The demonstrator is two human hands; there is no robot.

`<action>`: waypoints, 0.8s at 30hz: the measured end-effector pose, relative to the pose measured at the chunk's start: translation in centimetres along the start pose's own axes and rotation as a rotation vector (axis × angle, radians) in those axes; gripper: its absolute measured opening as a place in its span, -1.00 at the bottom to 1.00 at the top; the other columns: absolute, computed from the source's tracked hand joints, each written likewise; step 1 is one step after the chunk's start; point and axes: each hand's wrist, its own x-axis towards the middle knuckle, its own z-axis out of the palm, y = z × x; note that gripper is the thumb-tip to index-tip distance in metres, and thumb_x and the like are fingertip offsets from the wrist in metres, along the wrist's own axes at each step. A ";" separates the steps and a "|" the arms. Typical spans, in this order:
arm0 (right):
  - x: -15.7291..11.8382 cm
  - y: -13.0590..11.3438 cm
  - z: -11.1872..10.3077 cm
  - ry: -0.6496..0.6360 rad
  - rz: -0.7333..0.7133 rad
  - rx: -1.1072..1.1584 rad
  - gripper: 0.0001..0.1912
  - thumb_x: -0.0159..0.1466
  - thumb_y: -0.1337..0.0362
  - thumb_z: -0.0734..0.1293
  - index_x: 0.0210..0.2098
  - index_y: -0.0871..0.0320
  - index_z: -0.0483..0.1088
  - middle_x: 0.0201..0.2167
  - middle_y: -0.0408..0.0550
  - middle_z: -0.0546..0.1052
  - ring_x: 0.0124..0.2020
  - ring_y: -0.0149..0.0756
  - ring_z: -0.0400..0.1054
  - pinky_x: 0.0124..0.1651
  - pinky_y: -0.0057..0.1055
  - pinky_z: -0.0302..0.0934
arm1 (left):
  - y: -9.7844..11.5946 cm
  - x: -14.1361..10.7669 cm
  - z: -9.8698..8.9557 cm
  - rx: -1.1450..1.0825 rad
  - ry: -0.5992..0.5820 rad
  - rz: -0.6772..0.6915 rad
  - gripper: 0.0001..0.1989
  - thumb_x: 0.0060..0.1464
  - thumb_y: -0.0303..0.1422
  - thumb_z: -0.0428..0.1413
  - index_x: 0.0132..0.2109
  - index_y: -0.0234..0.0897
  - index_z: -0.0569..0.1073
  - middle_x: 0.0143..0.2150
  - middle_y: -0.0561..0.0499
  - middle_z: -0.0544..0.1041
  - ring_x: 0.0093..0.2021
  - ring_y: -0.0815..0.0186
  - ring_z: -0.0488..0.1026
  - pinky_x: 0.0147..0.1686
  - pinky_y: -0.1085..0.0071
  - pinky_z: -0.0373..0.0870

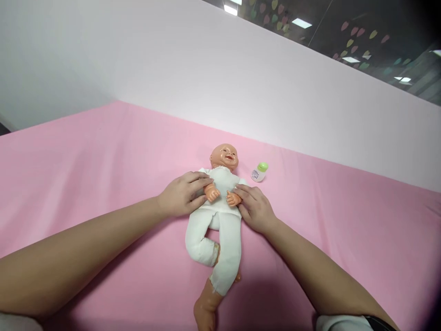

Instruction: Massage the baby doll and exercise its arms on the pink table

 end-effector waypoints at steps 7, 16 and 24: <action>-0.3 0.9 -0.1 0.087 0.133 0.053 -0.46 0.41 0.30 0.34 0.37 0.02 0.36 0.27 0.10 0.52 0.20 0.06 0.47 0.26 0.08 0.44 | -0.4 0.4 -0.6 -0.091 0.055 -0.152 -0.59 0.27 -0.11 0.20 0.18 -0.15 0.57 0.17 -0.14 0.61 0.18 0.01 0.56 0.23 0.09 0.49; -1.3 8.5 -1.3 0.451 0.885 0.596 -0.29 0.36 -0.01 0.43 0.39 0.08 0.21 0.17 0.21 0.56 -0.07 -0.07 0.59 -0.19 -0.23 0.56 | -6.2 0.8 -1.9 -0.652 0.393 -0.999 -0.64 0.08 -0.07 0.35 -0.17 -0.24 0.51 -0.32 -0.08 0.60 -0.32 0.13 0.58 -0.22 0.19 0.57; -1.8 9.8 -0.6 0.314 1.047 0.465 -0.31 0.30 0.04 0.52 0.33 -0.01 0.28 0.10 0.03 0.63 0.04 -0.11 0.59 0.05 -0.22 0.54 | -8.0 0.6 -2.2 -0.744 0.329 -0.994 -0.59 -0.01 -0.05 0.42 -0.21 -0.25 0.53 -0.29 -0.12 0.61 -0.28 0.13 0.58 -0.23 0.21 0.57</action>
